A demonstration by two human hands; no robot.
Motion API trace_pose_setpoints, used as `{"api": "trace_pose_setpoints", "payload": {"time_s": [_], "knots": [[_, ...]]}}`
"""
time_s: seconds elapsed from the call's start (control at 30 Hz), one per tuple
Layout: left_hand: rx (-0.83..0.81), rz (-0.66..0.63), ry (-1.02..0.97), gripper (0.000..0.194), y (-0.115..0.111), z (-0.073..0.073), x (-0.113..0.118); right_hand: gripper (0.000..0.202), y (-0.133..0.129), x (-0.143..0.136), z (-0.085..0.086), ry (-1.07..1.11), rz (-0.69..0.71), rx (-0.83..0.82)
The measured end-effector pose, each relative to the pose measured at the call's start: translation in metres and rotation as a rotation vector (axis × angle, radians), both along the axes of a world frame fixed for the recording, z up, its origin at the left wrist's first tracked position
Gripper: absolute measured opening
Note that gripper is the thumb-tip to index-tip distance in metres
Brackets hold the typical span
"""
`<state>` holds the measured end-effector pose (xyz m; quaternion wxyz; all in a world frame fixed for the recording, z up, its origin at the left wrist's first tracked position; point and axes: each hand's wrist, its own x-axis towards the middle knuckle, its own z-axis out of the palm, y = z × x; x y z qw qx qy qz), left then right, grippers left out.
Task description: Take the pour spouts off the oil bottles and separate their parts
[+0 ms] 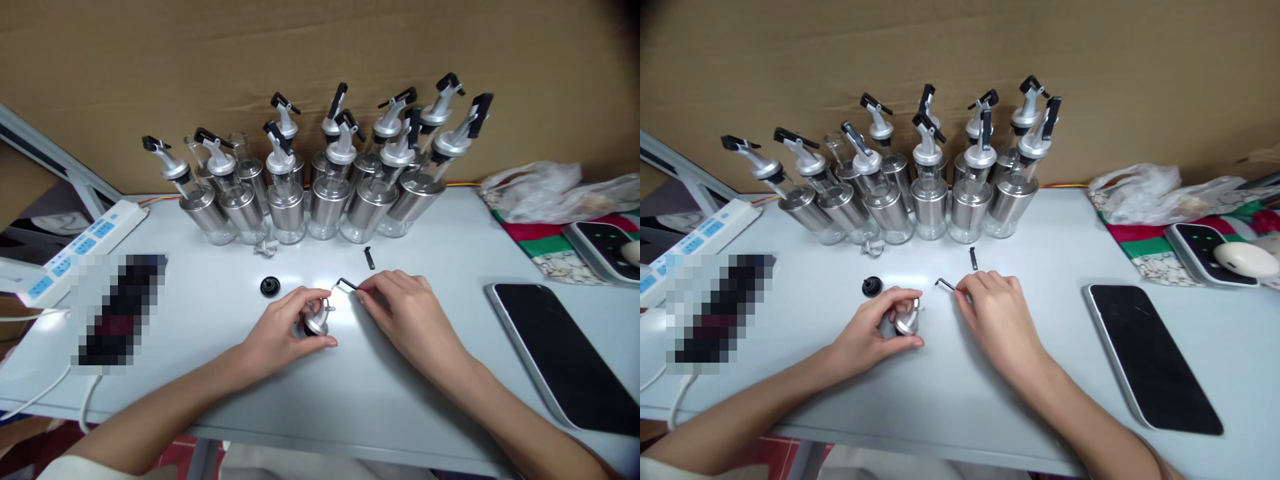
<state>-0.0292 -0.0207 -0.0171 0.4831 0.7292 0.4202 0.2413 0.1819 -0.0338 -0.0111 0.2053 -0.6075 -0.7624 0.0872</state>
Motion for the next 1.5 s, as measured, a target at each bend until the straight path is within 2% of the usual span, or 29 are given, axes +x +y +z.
{"api": "trace_pose_setpoints", "payload": {"time_s": [0.13,0.2,0.53,0.73,0.9,1.5], "knots": [[-0.072,0.02,-0.095,0.082,-0.001,-0.006,0.0,0.013,-0.006,-0.008,0.01,0.24,0.026,-0.019],[-0.074,-0.001,-0.113,0.088,-0.002,-0.009,-0.001,0.014,-0.009,-0.011,0.012,0.289,0.055,-0.034],[0.127,-0.078,0.037,0.074,-0.001,-0.011,-0.005,0.016,-0.015,-0.016,0.013,0.401,0.193,-0.053],[0.252,-0.099,0.051,0.069,-0.001,-0.01,-0.005,0.017,-0.017,-0.019,0.013,0.446,0.217,-0.081],[0.309,-0.125,0.047,0.054,-0.001,-0.007,-0.004,0.017,-0.018,-0.021,0.012,0.475,0.234,-0.107],[0.314,-0.133,0.11,0.049,-0.002,-0.002,-0.003,0.018,-0.02,-0.022,0.015,0.555,0.245,-0.056]]}}
